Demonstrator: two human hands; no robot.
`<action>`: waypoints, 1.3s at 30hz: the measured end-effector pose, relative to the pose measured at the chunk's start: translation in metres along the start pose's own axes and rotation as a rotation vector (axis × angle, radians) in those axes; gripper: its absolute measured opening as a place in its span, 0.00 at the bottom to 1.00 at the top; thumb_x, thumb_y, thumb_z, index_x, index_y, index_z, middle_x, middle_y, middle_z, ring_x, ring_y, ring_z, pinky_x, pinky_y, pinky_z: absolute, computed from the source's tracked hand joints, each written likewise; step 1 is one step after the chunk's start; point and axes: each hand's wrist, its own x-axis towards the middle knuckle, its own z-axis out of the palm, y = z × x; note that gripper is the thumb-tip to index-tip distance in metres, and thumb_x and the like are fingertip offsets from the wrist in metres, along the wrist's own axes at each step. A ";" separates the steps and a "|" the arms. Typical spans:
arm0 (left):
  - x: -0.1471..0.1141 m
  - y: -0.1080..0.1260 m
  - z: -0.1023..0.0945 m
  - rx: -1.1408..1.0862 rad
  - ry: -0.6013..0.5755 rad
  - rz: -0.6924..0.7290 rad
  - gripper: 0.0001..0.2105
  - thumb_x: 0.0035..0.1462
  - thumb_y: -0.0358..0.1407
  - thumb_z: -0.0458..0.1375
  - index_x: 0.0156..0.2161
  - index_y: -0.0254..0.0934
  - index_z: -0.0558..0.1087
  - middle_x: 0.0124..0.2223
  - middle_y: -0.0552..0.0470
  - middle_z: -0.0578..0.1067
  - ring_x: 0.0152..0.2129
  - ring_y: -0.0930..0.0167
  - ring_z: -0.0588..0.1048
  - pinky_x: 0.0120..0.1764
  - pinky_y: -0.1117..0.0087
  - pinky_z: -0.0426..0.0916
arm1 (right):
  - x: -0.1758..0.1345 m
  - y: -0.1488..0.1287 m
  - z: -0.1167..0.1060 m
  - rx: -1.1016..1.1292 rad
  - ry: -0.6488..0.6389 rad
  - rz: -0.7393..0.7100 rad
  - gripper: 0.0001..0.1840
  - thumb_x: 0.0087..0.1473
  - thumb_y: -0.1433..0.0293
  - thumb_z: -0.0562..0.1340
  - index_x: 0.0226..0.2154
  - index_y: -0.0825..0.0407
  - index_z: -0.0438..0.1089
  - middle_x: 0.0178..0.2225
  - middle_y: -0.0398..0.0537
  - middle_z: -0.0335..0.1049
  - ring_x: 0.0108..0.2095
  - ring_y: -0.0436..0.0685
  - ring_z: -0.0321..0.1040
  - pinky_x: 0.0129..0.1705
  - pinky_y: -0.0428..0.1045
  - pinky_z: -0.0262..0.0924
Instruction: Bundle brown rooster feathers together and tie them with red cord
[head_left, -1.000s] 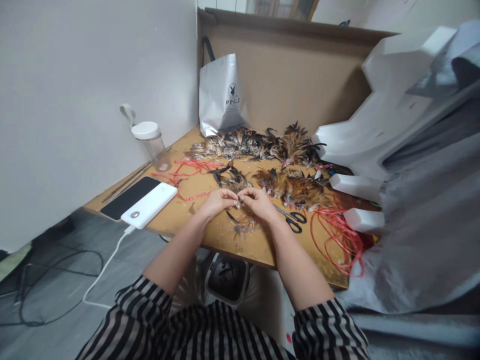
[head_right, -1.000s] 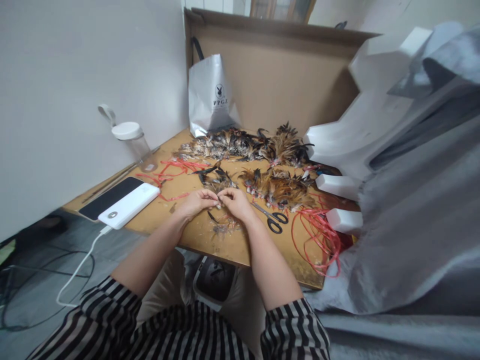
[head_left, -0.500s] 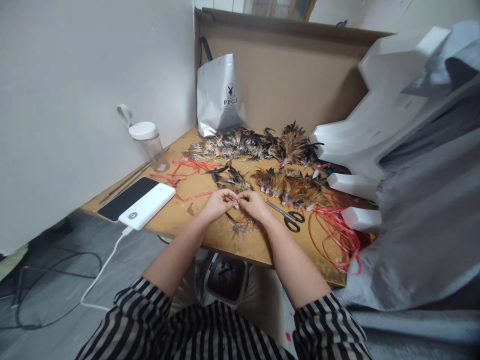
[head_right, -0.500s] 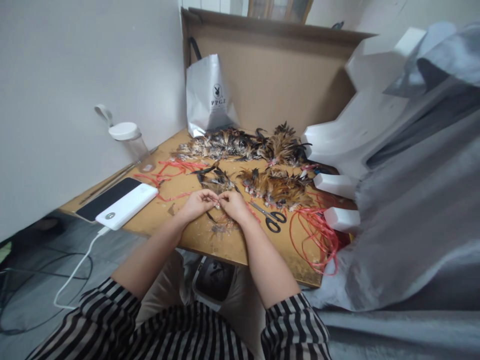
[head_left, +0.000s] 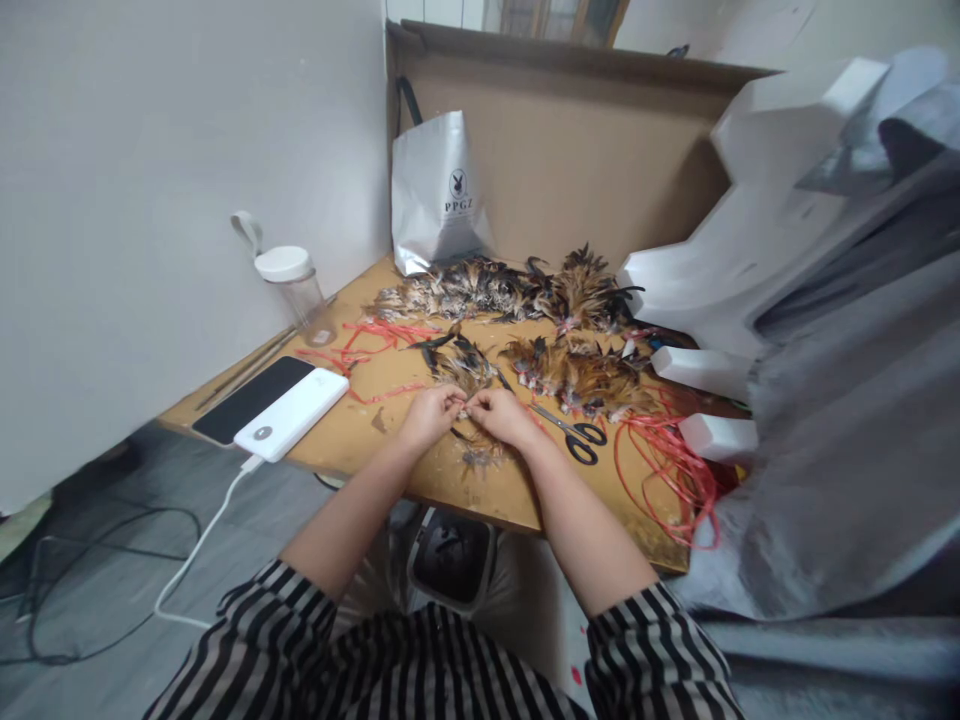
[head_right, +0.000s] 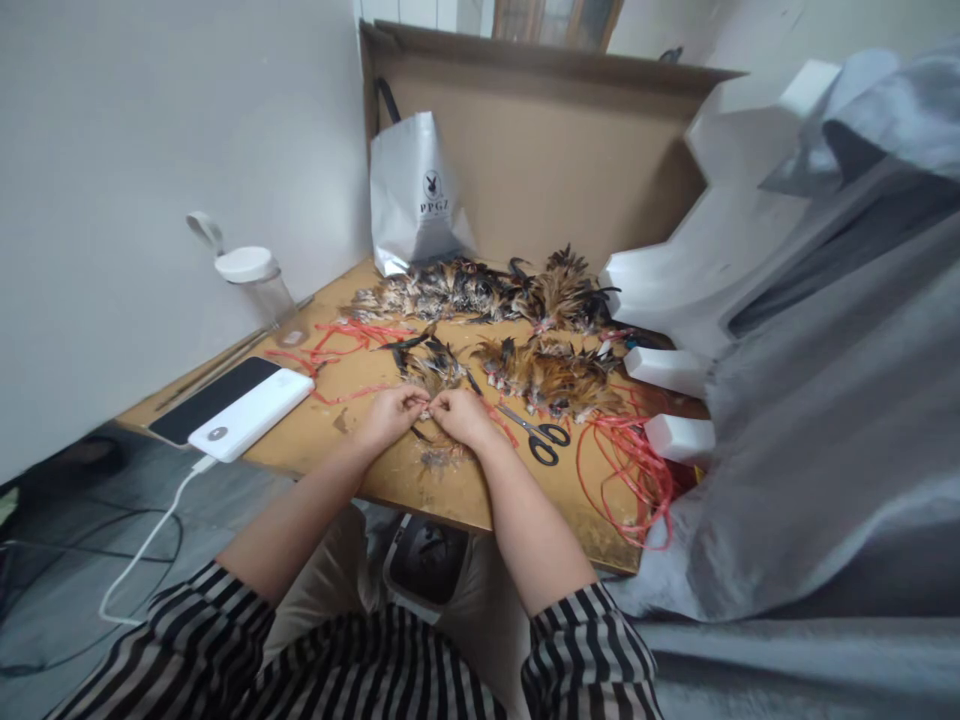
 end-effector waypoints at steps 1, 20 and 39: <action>-0.002 0.001 -0.001 0.062 0.004 0.028 0.07 0.46 0.26 0.53 0.31 0.34 0.72 0.29 0.50 0.73 0.25 0.74 0.70 0.31 0.73 0.64 | 0.000 -0.001 0.000 -0.024 0.002 0.000 0.09 0.44 0.68 0.57 0.24 0.54 0.71 0.18 0.41 0.65 0.21 0.46 0.57 0.24 0.42 0.47; -0.008 -0.004 -0.007 0.062 0.025 0.032 0.05 0.47 0.28 0.53 0.30 0.36 0.71 0.27 0.53 0.72 0.24 0.74 0.69 0.30 0.74 0.62 | -0.001 -0.004 0.004 0.020 0.040 -0.025 0.08 0.45 0.67 0.56 0.27 0.52 0.70 0.21 0.41 0.67 0.23 0.47 0.59 0.25 0.42 0.49; -0.012 0.002 -0.013 0.085 0.078 -0.032 0.05 0.48 0.30 0.52 0.27 0.36 0.70 0.26 0.53 0.73 0.23 0.74 0.70 0.28 0.75 0.62 | -0.005 -0.013 -0.009 -0.257 0.133 0.113 0.06 0.44 0.69 0.55 0.26 0.51 0.66 0.23 0.44 0.68 0.24 0.50 0.60 0.25 0.43 0.47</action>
